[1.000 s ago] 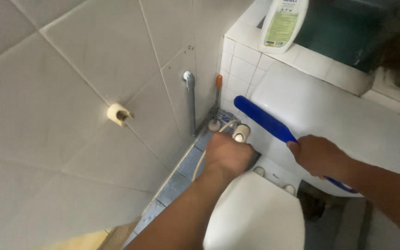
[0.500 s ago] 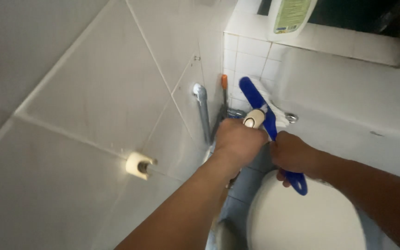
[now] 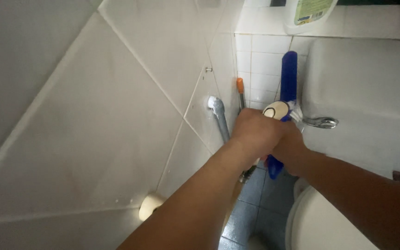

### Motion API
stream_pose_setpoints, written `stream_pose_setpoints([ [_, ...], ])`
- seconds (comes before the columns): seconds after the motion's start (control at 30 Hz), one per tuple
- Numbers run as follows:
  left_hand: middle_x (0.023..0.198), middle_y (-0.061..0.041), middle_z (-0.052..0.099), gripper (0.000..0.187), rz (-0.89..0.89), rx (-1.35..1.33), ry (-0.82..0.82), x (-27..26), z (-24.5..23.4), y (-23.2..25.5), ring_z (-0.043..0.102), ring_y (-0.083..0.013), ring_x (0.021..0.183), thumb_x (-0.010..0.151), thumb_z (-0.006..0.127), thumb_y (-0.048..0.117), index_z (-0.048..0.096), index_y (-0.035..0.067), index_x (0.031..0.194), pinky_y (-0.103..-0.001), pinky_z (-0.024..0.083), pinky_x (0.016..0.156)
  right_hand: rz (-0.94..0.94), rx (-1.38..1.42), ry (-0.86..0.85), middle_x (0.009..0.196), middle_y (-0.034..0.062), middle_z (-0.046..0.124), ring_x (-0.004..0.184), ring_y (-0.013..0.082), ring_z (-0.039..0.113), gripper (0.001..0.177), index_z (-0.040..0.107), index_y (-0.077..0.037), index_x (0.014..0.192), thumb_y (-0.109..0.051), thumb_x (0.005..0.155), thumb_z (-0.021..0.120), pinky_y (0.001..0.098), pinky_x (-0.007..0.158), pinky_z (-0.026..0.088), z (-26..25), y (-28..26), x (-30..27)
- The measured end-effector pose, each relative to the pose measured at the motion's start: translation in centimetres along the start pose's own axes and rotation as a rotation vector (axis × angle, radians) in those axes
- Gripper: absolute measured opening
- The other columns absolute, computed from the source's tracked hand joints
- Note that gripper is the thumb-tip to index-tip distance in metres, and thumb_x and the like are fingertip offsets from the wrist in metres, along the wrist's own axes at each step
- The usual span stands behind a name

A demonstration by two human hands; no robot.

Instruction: The person uses a handheld bidet sprayer and a blue toilet brush to clean the toilet. They scrub the exterior of the tank, the seat, the lid, and the interior bowl while rinsing with water.

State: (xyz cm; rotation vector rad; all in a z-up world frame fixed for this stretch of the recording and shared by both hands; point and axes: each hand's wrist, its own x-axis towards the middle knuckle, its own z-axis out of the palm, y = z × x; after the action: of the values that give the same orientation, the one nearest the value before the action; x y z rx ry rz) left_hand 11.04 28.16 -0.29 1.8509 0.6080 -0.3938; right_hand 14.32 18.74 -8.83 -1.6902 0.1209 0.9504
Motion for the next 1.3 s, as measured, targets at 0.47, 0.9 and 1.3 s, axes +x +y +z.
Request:
stream_pose_setpoints([
  [0.47,0.081,-0.020,0.072,0.029,-0.030,-0.005,-0.078,3.5,0.5,0.4,0.070,-0.0237,0.062,0.081,0.073,0.017,0.067,-0.009,0.094,-0.035,0.058,0.053,0.053,-0.034,0.235,0.073,0.0118,0.066,0.057,0.0225,0.066,0.022,0.060,-0.003,0.097,-0.023,0.094,0.070,0.0374,0.049,0.054,-1.5,6.4,7.6],
  [0.9,0.056,-0.018,0.063,0.023,0.101,-0.139,-0.152,5.5,-0.2,-1.2,0.058,-0.0218,0.041,0.078,0.071,0.009,0.066,-0.012,0.071,-0.038,0.044,0.036,0.077,-0.114,0.437,0.075,0.0117,0.066,0.058,0.0233,0.068,0.027,0.056,-0.002,0.102,-0.025,0.096,0.069,0.0375,0.050,0.056,0.4,1.9,4.1],
  [1.3,0.053,-0.015,0.057,0.021,0.031,-0.203,-0.100,5.3,-1.3,-2.5,0.049,-0.0201,0.037,0.075,0.075,0.010,0.063,-0.008,0.069,-0.038,0.036,0.034,0.109,-0.201,0.592,0.078,0.0116,0.066,0.060,0.0241,0.070,0.032,0.053,-0.001,0.106,-0.028,0.098,0.068,0.0377,0.050,0.058,3.5,1.0,2.1],
])
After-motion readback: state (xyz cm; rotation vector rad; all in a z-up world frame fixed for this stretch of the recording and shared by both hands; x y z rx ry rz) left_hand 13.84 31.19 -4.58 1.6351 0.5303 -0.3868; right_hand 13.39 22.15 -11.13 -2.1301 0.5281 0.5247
